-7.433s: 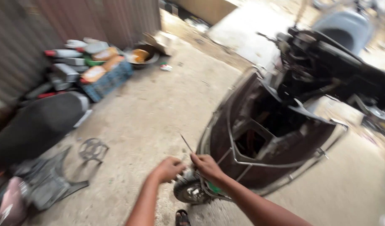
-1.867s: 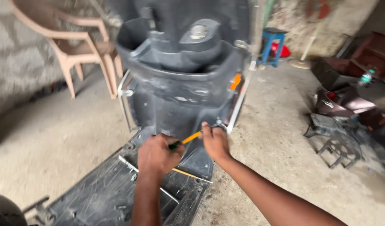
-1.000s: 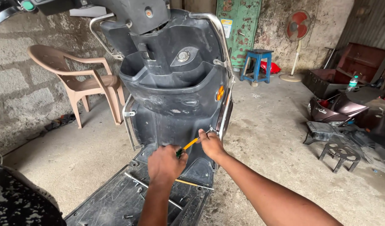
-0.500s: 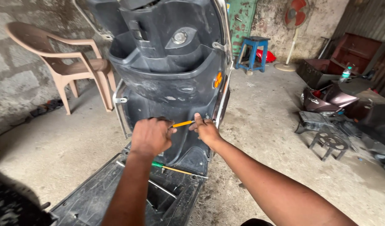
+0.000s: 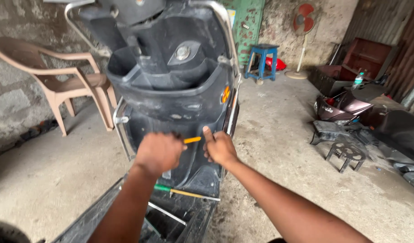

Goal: The person uses a screwdriver to unscrew fasteners holding the chrome front crash guard on a scooter, working around the front panel and inner leg shield. They then lift the detached metal guard off the scooter, carry it across the workshop, and place it on a shelf among spare parts.

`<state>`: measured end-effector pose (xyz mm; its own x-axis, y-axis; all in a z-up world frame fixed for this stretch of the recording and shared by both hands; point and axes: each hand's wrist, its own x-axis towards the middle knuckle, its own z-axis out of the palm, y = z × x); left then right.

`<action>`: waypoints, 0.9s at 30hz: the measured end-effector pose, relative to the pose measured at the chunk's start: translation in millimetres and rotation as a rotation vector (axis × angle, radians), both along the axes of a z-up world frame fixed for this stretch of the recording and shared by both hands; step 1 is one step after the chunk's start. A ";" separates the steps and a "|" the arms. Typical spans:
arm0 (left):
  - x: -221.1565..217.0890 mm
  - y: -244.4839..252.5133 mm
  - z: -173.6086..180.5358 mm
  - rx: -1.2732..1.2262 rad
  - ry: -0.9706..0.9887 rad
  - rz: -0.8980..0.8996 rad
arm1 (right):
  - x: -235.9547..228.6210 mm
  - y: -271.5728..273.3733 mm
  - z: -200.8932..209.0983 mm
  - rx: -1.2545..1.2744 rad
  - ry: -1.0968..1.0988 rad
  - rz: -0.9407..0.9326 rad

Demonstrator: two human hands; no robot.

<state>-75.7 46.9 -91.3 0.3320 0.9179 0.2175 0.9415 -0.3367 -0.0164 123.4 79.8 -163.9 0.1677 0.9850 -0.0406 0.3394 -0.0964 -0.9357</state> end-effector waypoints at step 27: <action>-19.5 11.2 -32.9 0.215 0.339 -0.213 | 49.6 14.2 7.5 0.368 -0.845 -0.084</action>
<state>-95.3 58.1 -124.2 0.5939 0.7673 0.2419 0.7811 -0.4778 -0.4019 173.0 93.9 -156.3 0.0705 0.8947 0.4411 0.9285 0.1028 -0.3568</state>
